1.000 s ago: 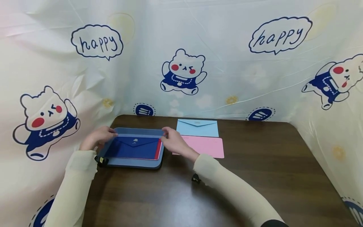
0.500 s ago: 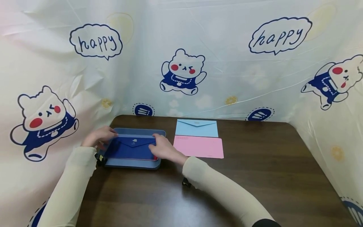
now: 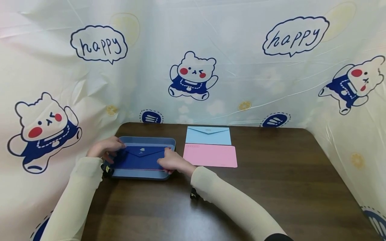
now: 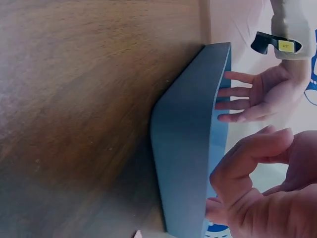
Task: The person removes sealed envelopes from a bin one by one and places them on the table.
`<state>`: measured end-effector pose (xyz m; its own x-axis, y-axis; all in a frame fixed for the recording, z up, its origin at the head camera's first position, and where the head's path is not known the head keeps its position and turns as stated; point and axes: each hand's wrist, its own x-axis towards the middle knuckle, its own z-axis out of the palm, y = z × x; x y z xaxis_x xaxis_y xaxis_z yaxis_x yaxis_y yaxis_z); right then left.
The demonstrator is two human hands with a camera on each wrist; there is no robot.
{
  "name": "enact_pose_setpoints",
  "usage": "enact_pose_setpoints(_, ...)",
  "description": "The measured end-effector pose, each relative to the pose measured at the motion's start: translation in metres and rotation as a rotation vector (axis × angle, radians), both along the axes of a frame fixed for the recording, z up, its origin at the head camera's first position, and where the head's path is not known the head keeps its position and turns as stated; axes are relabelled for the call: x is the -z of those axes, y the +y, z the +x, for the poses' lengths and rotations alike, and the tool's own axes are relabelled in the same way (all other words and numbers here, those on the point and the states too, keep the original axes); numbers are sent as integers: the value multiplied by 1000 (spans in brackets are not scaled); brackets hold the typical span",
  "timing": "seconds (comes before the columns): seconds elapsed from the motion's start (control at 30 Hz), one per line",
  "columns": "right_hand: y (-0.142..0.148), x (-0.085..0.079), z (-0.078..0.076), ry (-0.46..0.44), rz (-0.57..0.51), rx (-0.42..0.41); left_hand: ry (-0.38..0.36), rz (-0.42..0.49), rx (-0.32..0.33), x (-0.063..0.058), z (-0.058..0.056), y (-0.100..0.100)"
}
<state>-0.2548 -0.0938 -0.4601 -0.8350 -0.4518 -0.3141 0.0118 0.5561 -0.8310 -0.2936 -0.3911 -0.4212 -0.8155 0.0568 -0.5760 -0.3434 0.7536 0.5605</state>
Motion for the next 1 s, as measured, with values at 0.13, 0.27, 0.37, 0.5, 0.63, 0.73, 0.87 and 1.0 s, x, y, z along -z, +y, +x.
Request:
enact_pose_setpoints(0.13,1,1,-1,-26,-13,-7,-14,11,-21,0,-2,2)
enact_pose_setpoints(0.27,2,-2,0,-61,-54,-4,-15,12,-35,-2,-1,4)
enact_pose_setpoints(0.37,3,-2,1,-81,-73,8,-10,3,-37,-3,-1,6)
enact_pose_setpoints(0.5,4,-2,1,-104,-96,23,3,-1,-39,1,-2,7)
enact_pose_setpoints(0.63,5,-4,1,-111,-121,37,15,4,-27,3,-1,7)
enact_pose_setpoints(0.73,6,-5,3,-108,-131,52,22,-6,-20,3,-1,7)
enact_pose_setpoints(0.87,7,-7,4,-113,-146,76,21,-19,-19,3,0,9)
enact_pose_setpoints(1.0,7,-7,4,-103,-156,93,12,-28,-17,2,2,11)
